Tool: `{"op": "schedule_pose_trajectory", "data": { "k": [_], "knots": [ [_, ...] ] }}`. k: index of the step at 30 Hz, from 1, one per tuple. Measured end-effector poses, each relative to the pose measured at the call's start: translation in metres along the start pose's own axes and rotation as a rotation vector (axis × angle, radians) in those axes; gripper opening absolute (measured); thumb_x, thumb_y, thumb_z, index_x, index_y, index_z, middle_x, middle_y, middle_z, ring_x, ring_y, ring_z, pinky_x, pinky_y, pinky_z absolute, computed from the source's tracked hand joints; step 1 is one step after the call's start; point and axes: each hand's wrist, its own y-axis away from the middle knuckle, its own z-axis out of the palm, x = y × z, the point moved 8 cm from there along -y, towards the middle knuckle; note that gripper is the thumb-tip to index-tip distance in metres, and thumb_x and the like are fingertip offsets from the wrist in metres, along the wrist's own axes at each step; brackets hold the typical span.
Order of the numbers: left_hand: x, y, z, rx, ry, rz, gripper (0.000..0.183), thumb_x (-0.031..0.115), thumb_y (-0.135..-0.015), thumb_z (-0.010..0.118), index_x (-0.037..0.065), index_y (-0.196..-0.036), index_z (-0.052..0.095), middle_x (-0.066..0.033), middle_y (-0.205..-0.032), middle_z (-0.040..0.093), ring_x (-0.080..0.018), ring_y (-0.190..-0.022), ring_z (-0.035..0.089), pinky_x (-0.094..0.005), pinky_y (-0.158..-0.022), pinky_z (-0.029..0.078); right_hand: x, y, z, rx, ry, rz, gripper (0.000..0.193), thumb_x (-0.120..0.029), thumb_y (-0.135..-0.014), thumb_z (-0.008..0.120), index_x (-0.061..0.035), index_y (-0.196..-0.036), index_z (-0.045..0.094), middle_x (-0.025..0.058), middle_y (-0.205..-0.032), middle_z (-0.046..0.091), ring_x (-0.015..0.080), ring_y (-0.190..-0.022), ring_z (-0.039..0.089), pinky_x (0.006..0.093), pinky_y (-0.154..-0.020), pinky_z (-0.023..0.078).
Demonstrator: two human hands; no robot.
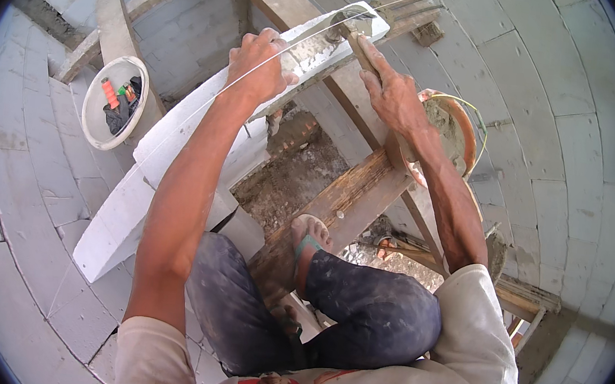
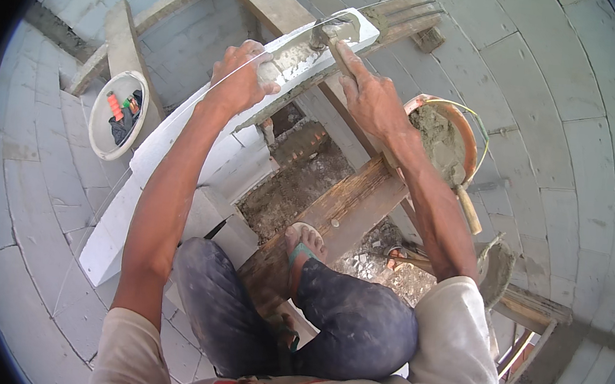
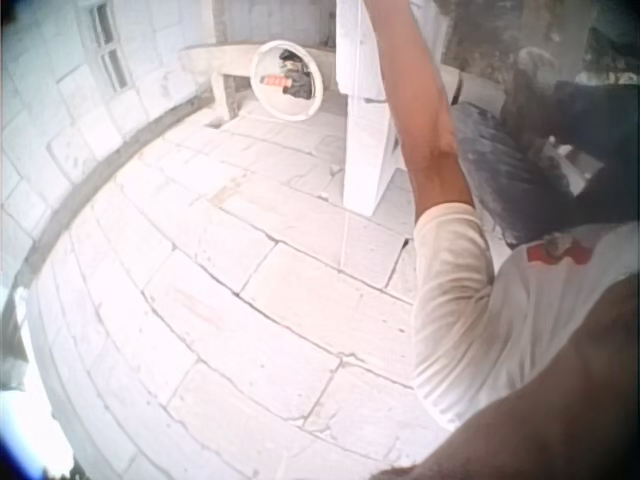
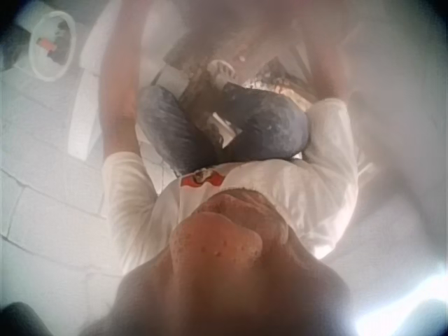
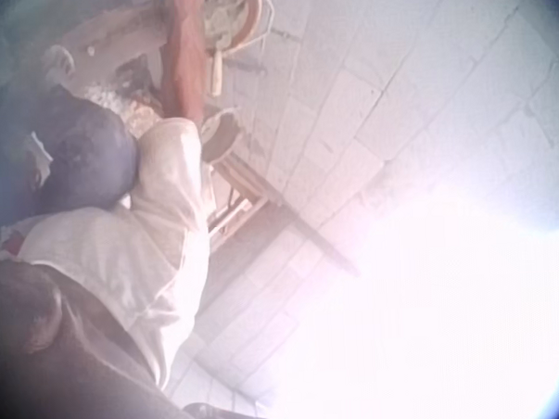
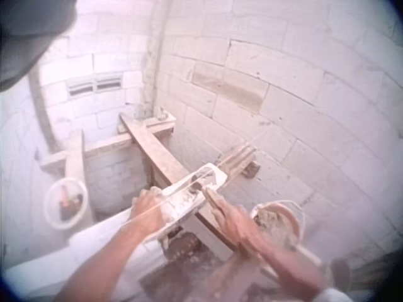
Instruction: The person constructs a masonry wall by applying mortar to light blocks, positioning them on a course, and verifying the placement with a measuring tape and hammer.
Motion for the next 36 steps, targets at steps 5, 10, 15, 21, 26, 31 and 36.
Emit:
{"op": "schedule_pose_trajectory", "data": {
  "k": [5,10,15,21,26,31,36],
  "knots": [
    [0.001,-0.002,0.001,0.0,-0.011,-0.018,0.062,0.037,-0.082,0.089,0.015,-0.138,0.072,-0.0027,-0.152,0.054,-0.029,-0.138,0.051,-0.0522,-0.113,0.048,-0.007,0.002,-0.004,0.143,0.004,-0.142,0.066,-0.024,-0.108,0.057,-0.0271,-0.168,0.03,0.0329,-0.127,0.069,0.055,-0.117,0.066,0.054,-0.104,0.057],
    [-0.001,0.001,-0.001,0.03,0.018,-0.015,0.063,0.037,-0.081,0.09,0.015,-0.137,0.072,-0.0034,-0.15,0.056,-0.0294,-0.137,0.052,-0.0516,-0.114,0.047,-0.004,0.002,0.009,0.062,-0.017,-0.061,0.065,-0.024,-0.108,0.057,-0.0277,-0.168,0.03,0.0282,-0.133,0.068,0.0536,-0.123,0.063,0.0544,-0.114,0.049],
    [0.001,0.0,-0.001,0.006,0.005,-0.018,0.062,0.037,-0.081,0.09,0.014,-0.136,0.072,-0.0031,-0.15,0.056,-0.0295,-0.137,0.052,-0.0508,-0.114,0.047,-0.009,0.006,0.024,-0.023,-0.037,-0.065,0.062,-0.023,-0.108,0.059,-0.029,-0.166,0.037,0.0255,-0.149,0.059,0.05,-0.134,0.058,0.0535,-0.115,0.049],
    [-0.002,0.0,0.0,-0.007,0.013,-0.024,0.065,0.037,-0.081,0.091,0.013,-0.138,0.071,-0.0039,-0.151,0.056,-0.0295,-0.138,0.052,-0.0495,-0.116,0.046,-0.021,0.014,0.033,-0.072,-0.036,-0.093,0.063,-0.022,-0.108,0.058,-0.0281,-0.166,0.035,0.0254,-0.144,0.063,0.0513,-0.128,0.061,0.0539,-0.112,0.051],
    [-0.012,0.006,-0.003,0.054,0.068,0.01,0.069,0.036,-0.078,0.092,0.01,-0.138,0.07,-0.009,-0.148,0.058,-0.031,-0.138,0.053,-0.047,-0.117,0.046,-0.032,0.024,0.035,-0.03,-0.128,-0.157,0.064,-0.021,-0.107,0.057,-0.0265,-0.167,0.033,0.0315,-0.137,0.065,0.0532,-0.123,0.063,0.0544,-0.108,0.052],
    [-0.028,0.019,-0.006,0.012,0.079,-0.02,0.076,0.034,-0.074,0.095,0.001,-0.136,0.067,-0.014,-0.147,0.058,-0.0334,-0.135,0.056,-0.054,-0.107,0.051,-0.038,0.031,0.038,-0.081,-0.21,-0.109,0.065,-0.019,-0.107,0.057,-0.0264,-0.167,0.032,0.0307,-0.138,0.065,0.0531,-0.123,0.063,0.0551,-0.108,0.052],
    [-0.02,0.018,-0.009,-0.005,0.045,-0.033,0.073,0.032,-0.073,0.095,0.0,-0.133,0.068,-0.0136,-0.142,0.059,-0.0336,-0.133,0.056,-0.0555,-0.103,0.053,-0.038,0.026,0.046,-0.086,-0.112,-0.219,0.066,-0.017,-0.107,0.057,-0.0268,-0.167,0.032,0.0304,-0.136,0.066,0.0545,-0.123,0.062,0.056,-0.109,0.051]
  ]
}}
